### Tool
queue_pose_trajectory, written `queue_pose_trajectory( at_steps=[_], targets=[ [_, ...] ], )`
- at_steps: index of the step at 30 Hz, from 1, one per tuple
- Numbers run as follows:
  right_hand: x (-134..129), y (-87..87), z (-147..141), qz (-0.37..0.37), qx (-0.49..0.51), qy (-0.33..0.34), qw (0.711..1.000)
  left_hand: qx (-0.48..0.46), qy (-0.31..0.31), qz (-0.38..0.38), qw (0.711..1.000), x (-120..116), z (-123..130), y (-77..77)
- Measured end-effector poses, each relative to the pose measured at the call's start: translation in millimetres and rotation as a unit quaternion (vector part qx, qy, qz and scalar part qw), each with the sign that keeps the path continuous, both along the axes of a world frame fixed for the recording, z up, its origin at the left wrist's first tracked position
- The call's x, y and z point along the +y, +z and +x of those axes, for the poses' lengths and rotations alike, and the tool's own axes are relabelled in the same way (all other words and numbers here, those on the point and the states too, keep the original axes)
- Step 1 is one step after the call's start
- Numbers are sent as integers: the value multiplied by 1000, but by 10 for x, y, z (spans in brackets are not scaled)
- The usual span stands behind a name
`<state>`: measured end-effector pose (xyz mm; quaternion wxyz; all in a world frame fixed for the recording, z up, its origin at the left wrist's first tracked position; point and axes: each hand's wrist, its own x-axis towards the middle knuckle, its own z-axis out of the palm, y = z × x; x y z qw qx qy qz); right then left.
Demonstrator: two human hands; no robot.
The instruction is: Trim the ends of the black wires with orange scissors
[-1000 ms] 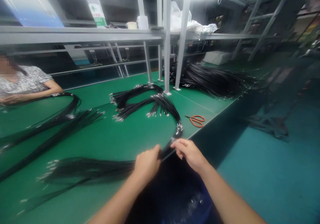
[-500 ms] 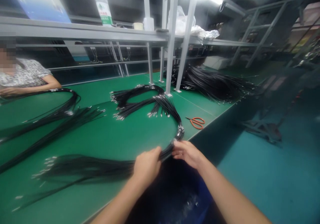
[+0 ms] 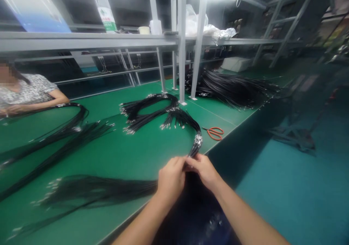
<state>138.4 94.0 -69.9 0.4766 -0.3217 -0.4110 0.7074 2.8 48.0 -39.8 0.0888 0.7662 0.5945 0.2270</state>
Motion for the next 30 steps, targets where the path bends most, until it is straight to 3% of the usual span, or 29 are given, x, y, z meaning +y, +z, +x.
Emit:
queue_pose_trajectory(
  at_steps=[9, 17, 22, 30],
  targets=[
    [4, -29, 34, 43, 40, 25, 998, -147, -10, -46, 988, 15, -94, 342],
    [-27, -90, -20, 22, 99, 35, 994, -212, -18, -64, 975, 94, -176, 450],
    [42, -42, -104, 30, 74, -11, 997, -222, -36, -88, 970, 93, -188, 509],
    [20, 35, -243, 1, 41, -126, 991, -154, -21, -40, 987, 6, -154, 426]
  ],
)
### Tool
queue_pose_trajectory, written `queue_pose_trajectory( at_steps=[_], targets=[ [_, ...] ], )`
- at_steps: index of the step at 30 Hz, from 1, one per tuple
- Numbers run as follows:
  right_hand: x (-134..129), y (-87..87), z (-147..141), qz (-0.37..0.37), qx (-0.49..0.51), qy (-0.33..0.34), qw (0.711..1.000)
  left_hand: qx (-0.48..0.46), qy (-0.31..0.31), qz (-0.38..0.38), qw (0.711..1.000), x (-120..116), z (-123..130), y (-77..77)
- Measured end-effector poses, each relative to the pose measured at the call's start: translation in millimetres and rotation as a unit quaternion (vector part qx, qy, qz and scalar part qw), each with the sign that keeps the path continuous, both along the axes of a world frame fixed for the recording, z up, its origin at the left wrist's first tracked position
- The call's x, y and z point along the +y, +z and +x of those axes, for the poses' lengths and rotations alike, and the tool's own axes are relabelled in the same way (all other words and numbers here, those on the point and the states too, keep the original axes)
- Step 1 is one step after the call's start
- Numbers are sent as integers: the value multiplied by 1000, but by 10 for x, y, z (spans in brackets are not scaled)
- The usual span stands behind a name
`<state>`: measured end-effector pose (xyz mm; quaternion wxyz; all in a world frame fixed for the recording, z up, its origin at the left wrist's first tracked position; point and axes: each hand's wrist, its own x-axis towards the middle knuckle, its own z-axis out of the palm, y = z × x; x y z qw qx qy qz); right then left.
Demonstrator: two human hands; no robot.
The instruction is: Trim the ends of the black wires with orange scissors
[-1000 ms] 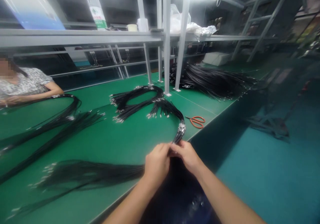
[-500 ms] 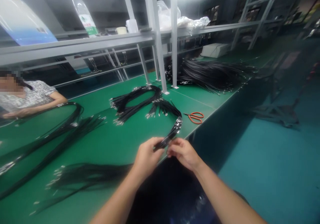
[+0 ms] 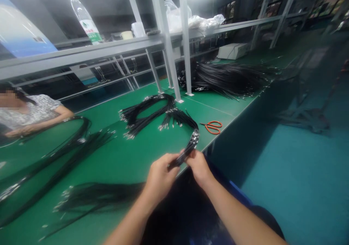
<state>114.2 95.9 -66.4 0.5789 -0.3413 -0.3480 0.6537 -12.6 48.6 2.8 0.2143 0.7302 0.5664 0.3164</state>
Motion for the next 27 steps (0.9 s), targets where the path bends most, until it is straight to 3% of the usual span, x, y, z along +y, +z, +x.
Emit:
queue_pose_trajectory(
  at_steps=[6, 14, 18, 21, 27],
  targets=[
    [-92, -67, -75, -54, 67, 42, 995, 29, 1, 3, 1000, -96, 57, -41],
    [-252, 2, 201, -63, 137, 160, 976, 57, 23, 6, 998, -148, 87, -180],
    [-288, 13, 220, -68, 128, 158, 977, -26, 5, -26, 999, -74, -36, -104],
    [-283, 33, 200, -70, 121, 155, 978, -96, 27, -18, 995, 23, -107, -29],
    [-284, 90, 180, -54, 123, 161, 978, -167, 32, -55, 984, 249, -4, -33]
  ],
)
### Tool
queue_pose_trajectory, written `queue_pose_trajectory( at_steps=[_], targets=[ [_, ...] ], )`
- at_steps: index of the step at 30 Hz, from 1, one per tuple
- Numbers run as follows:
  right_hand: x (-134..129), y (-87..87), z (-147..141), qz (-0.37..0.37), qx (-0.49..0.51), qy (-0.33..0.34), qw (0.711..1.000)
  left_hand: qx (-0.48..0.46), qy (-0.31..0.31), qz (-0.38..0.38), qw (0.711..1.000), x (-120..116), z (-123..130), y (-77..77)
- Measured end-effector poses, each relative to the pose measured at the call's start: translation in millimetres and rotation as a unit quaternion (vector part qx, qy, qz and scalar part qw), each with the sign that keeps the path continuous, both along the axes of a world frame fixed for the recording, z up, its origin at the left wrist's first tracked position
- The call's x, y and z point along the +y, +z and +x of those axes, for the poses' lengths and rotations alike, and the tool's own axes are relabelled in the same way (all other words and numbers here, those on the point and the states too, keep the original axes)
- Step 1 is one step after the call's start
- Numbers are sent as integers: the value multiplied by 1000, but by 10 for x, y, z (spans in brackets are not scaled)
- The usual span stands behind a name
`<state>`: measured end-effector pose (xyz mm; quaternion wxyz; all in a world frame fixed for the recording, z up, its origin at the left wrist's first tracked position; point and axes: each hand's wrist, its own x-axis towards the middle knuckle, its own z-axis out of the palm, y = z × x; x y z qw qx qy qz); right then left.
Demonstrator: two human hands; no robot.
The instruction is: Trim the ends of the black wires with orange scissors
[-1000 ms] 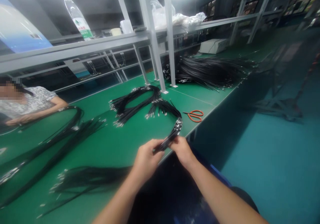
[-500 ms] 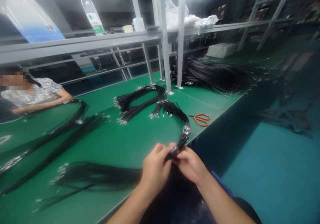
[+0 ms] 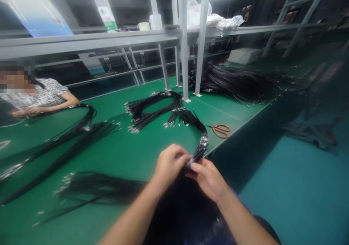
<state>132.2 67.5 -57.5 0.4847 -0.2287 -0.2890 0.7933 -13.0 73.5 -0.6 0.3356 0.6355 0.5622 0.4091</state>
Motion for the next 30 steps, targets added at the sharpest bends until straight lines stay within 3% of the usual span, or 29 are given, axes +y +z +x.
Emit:
queue_pose_trajectory(
  at_steps=[6, 10, 12, 15, 19, 27, 30],
  targets=[
    [-25, -8, -37, 0, 13, -6, 1000, -64, -11, -60, 996, 103, -1, -62],
    [-45, -87, -26, -19, 20, -11, 1000, -68, 55, -9, 996, 112, -114, 57],
    [-57, -118, -15, -26, 25, -9, 999, -60, 58, 3, 997, 130, -163, 139],
    [-66, -126, -10, -28, 37, -3, 999, -42, -10, -24, 999, 166, -177, 208],
    [-59, -103, -18, -25, 62, 1, 998, -18, -103, -58, 993, 179, -117, 173],
    [-41, -71, -11, -10, 71, 14, 997, 61, -148, -45, 986, 101, -62, 138],
    [-36, -50, -5, -2, 61, 16, 998, 156, -140, -16, 978, 83, -42, 192]
  ],
)
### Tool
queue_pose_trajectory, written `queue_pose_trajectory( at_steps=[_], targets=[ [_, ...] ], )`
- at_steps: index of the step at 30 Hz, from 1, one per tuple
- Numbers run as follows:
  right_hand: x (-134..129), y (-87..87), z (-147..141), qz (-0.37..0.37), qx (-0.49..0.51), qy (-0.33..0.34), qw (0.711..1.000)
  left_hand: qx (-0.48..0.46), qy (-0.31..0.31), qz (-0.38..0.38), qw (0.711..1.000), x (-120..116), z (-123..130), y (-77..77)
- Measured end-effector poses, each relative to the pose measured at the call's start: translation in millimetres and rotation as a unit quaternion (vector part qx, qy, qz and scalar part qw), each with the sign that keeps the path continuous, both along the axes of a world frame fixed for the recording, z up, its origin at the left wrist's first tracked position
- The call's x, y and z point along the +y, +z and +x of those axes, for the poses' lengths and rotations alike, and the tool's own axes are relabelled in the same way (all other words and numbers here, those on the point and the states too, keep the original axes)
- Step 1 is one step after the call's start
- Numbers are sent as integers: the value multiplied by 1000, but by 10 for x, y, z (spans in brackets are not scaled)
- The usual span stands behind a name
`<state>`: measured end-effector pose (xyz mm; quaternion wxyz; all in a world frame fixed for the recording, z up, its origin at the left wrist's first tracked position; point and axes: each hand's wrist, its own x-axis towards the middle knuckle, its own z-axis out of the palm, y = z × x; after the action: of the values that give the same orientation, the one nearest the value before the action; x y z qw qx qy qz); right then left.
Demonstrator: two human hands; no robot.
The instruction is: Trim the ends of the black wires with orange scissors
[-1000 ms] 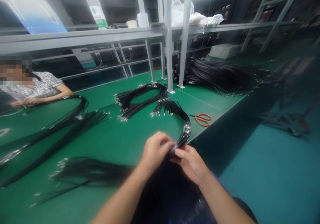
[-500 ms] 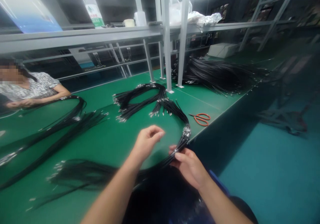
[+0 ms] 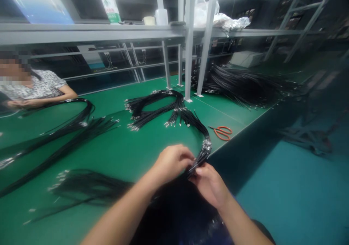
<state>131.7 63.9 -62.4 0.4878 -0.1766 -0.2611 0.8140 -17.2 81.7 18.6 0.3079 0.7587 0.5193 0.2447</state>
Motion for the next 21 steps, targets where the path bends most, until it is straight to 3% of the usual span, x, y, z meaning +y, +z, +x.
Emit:
queue_pose_trajectory(
  at_steps=[5, 10, 16, 19, 21],
  targets=[
    [3, 41, 0, 10, -15, -3, 1000, 207, 10, 111, 972, -67, 97, 85],
    [1, 32, 1, 10, -22, -6, 1000, 285, 40, 158, 944, -111, 132, 119],
    [-18, -7, -4, -3, -24, -13, 1000, 270, 78, 186, 942, -112, 49, 176],
    [-19, -2, -20, -6, -22, -19, 1000, 178, 78, 134, 972, -76, -37, 206],
    [-20, 5, -29, -10, -22, -25, 999, 69, 77, 61, 993, -19, -109, 218]
  ],
)
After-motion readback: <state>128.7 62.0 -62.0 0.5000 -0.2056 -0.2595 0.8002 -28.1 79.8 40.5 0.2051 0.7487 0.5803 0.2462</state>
